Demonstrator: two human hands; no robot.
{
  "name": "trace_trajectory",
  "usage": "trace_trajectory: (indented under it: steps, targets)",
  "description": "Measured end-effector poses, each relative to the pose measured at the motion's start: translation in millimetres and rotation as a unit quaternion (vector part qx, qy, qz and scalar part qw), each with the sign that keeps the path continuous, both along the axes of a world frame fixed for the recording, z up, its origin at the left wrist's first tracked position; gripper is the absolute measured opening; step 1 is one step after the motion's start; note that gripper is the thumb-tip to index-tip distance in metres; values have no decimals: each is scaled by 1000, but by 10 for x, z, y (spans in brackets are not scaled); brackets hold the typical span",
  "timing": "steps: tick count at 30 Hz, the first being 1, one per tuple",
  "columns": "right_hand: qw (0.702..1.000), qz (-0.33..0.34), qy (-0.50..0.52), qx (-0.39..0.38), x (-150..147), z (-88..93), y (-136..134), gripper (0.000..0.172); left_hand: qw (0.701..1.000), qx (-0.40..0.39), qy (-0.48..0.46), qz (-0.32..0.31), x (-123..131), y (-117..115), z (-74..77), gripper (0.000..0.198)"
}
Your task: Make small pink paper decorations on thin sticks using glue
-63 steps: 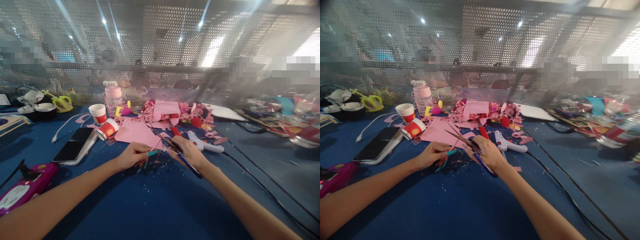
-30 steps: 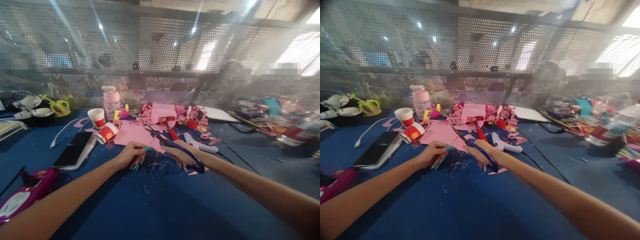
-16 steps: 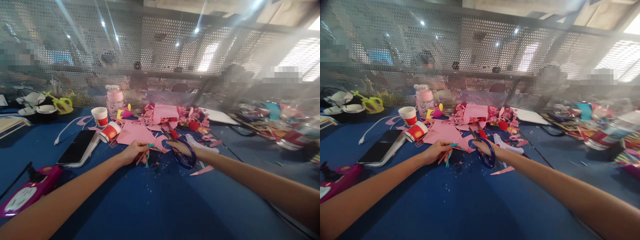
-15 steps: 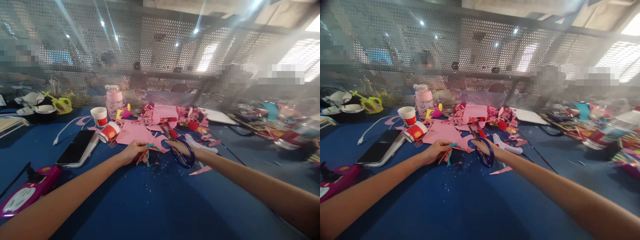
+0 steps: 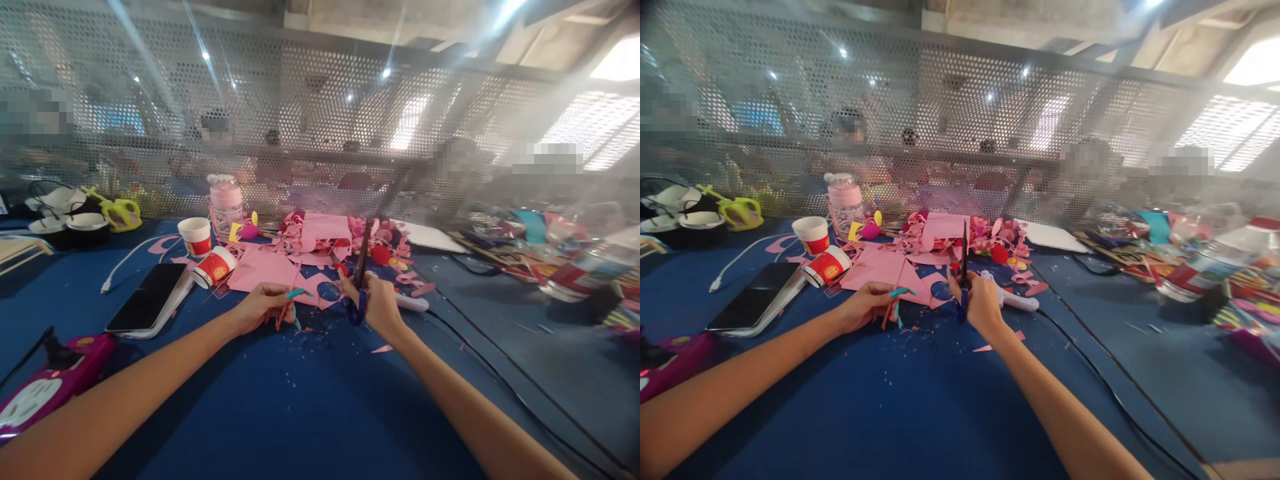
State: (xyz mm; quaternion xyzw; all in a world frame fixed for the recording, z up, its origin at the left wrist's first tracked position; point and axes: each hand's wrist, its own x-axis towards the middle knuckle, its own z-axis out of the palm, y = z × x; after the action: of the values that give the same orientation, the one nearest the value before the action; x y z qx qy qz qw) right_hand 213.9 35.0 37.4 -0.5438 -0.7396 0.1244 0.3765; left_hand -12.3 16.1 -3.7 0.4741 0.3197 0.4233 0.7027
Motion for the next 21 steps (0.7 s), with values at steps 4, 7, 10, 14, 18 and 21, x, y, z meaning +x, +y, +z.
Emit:
trace_trajectory:
  steps: [4,7,10,14,18,21]
  targets:
    - [1000,21,19,-8,19,-60,-26,35,1000,10,-9,3,0,-8,-6,30]
    - [999,32,36,21,-15,-77,-68,34,999,32,-15,5,4,-12,-17,31]
    - [992,71,68,76,-32,-78,-114,31,998,49,-19,30,3,-13,-37,33]
    - [979,130,41,150,2,-86,-141,23,997,49,0,64,0,-10,-57,37]
    - [974,150,3,170,28,-91,-154,25,994,53,9,91,4,-14,-50,35]
    - [974,154,-3,168,20,-78,-176,30,992,62,34,108,7,-19,-43,33]
